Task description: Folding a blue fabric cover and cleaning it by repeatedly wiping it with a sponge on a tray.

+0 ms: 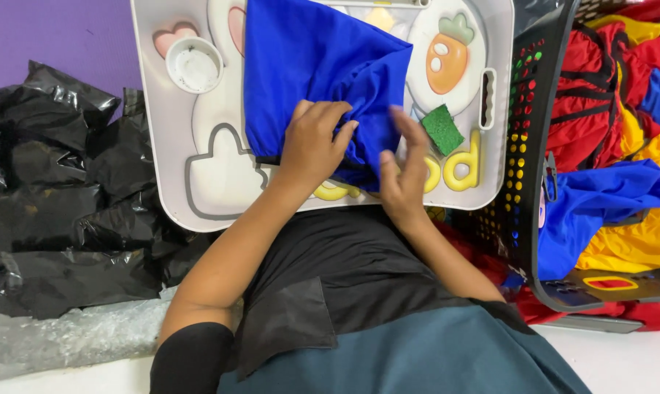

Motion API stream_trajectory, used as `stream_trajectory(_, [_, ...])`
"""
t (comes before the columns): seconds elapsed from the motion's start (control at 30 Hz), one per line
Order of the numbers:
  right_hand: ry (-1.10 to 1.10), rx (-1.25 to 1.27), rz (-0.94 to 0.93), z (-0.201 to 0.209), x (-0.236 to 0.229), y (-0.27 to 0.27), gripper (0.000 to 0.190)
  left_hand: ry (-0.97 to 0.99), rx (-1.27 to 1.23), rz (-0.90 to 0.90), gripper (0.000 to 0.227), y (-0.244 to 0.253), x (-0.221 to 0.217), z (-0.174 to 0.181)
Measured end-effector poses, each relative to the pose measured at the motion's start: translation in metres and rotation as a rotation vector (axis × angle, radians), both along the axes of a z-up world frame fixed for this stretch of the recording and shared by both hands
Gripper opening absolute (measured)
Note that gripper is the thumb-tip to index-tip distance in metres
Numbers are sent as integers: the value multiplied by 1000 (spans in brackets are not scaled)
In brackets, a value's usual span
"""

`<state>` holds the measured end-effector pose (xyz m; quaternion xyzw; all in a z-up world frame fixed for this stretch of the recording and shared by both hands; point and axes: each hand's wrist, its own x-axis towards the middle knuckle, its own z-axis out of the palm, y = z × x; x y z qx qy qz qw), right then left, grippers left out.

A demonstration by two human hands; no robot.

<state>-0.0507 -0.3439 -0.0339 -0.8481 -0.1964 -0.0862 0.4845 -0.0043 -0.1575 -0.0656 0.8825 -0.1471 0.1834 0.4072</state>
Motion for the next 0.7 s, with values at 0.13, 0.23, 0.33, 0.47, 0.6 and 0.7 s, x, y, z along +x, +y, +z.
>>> stream_trajectory(0.13, [80, -97, -360, -20, -8, -21, 59, 21, -2, 40, 23, -9, 1, -2])
stream_trajectory(0.23, [267, 202, -344, 3, -5, -3, 58, 71, -47, 34, 24, -13, -3, 11])
stream_trajectory(0.33, [329, 545, -302, 14, -2, 8, 59, 139, -93, 17, 24, -16, -7, 29])
stream_trajectory(0.47, [248, 722, -217, -1, -1, 12, 72, 220, -97, -44, 14, -17, -7, 22])
stream_trajectory(0.6, [127, 512, -142, -9, 5, 18, 102, 186, -112, -118, 7, -18, -2, 9])
stream_trajectory(0.7, [68, 289, -50, 11, 7, 35, 103, 265, -119, -187, 12, -7, 0, 6])
